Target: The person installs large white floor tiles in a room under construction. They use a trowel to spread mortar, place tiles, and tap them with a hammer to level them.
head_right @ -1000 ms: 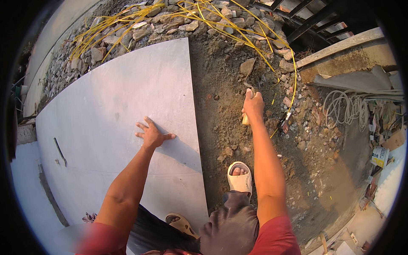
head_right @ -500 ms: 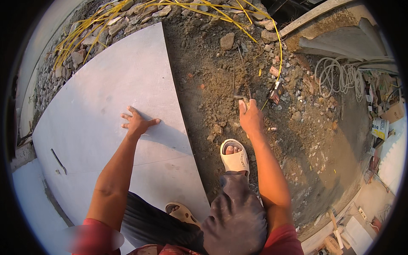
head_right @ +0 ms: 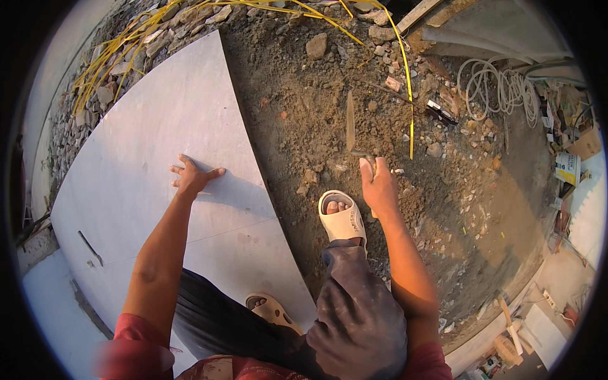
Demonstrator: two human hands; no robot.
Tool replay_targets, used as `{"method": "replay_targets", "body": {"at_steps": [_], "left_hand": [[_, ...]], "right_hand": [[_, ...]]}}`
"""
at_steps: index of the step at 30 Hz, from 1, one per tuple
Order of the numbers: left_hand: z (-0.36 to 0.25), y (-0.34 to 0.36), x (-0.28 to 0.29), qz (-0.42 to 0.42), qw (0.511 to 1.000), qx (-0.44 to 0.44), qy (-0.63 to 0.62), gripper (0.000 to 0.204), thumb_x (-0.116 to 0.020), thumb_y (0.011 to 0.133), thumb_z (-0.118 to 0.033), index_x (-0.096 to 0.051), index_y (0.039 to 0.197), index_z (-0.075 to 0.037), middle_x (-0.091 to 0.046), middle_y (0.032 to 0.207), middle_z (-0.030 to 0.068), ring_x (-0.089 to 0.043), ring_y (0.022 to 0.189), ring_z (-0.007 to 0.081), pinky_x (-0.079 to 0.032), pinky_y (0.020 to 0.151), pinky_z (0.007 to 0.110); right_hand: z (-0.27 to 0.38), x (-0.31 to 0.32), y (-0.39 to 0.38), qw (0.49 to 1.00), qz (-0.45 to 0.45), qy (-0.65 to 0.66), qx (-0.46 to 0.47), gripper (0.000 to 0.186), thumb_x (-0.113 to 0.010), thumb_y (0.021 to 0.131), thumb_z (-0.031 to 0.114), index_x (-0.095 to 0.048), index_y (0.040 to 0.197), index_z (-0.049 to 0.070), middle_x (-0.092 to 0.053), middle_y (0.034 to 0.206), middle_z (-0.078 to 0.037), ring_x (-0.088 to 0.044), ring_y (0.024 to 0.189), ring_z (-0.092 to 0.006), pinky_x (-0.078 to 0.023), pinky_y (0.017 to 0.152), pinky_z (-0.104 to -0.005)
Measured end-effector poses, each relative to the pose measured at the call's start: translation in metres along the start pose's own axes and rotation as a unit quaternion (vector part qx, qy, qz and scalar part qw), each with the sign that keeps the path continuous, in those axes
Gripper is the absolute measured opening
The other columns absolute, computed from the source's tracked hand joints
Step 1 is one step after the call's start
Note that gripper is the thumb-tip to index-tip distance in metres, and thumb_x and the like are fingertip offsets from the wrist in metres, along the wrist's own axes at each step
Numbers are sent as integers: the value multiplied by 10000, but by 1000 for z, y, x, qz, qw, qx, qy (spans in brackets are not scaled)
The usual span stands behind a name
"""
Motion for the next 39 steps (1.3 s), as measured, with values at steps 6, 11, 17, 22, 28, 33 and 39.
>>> {"method": "replay_targets", "body": {"at_steps": [6,11,17,22,28,33,39], "left_hand": [[11,4,-1,-4,1000,9,16,1468,-896,539,-591,43,1543,-76,73,1540,366,-8,1383,634,-329,1066,654],[1,-1,0,-9,1000,7,15,1455,-897,545,-583,38,1546,-92,63,1551,347,-16,1391,622,-333,1068,651],[-4,-5,6,-8,1000,17,10,1447,-906,552,-556,46,1549,-115,53,1570,309,-32,1400,603,-312,1088,654],[0,-5,4,-9,1000,3,-5,1451,-905,547,-563,45,1549,-117,60,1569,312,-29,1405,596,-313,1093,642],[-3,-6,0,-17,1000,-2,2,1472,-910,541,-556,54,1539,-64,65,1545,363,-21,1395,618,-258,1113,640],[8,2,-2,-19,1000,9,1,1460,-908,562,-540,80,1544,-103,68,1564,324,-16,1405,598,-278,1107,637],[3,11,-1,-8,1000,-14,-1,1512,-892,529,-604,83,1533,-31,75,1538,380,44,1398,614,-123,1123,669]], "right_hand": [[0,-64,-42,971,194,-108,92,377,-526,977,397,-472,1044,30,-644,846,-299,-617,833,-506,-486,693,-563],[-72,22,-11,991,-44,-103,-72,427,-512,991,396,-513,1090,-20,-661,921,-267,-647,854,-455,-498,703,-534],[-34,-6,4,998,50,25,-9,447,-537,967,423,-519,1111,0,-652,887,-260,-637,874,-460,-479,728,-517],[15,-42,38,991,113,-73,24,473,-507,977,411,-504,1144,-32,-645,995,-315,-612,968,-499,-492,827,-544],[-104,43,49,976,-34,22,-214,654,-453,1006,432,-338,1436,-48,-606,1155,-306,-628,1037,-421,-514,847,-494],[-43,25,87,987,-39,106,-112,681,-507,975,412,-323,1439,-51,-635,1046,-252,-682,789,-333,-553,680,-438],[46,-21,146,980,67,164,-93,638,-497,995,387,-333,1430,-50,-620,811,-180,-603,480,-213,-515,459,-353]]}}
Point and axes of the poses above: each hand's wrist, its own y-axis towards the middle knuckle, its own x-axis out of the back of the hand, z = x × y, the point moved 4 cm from there along y, towards the middle knuckle
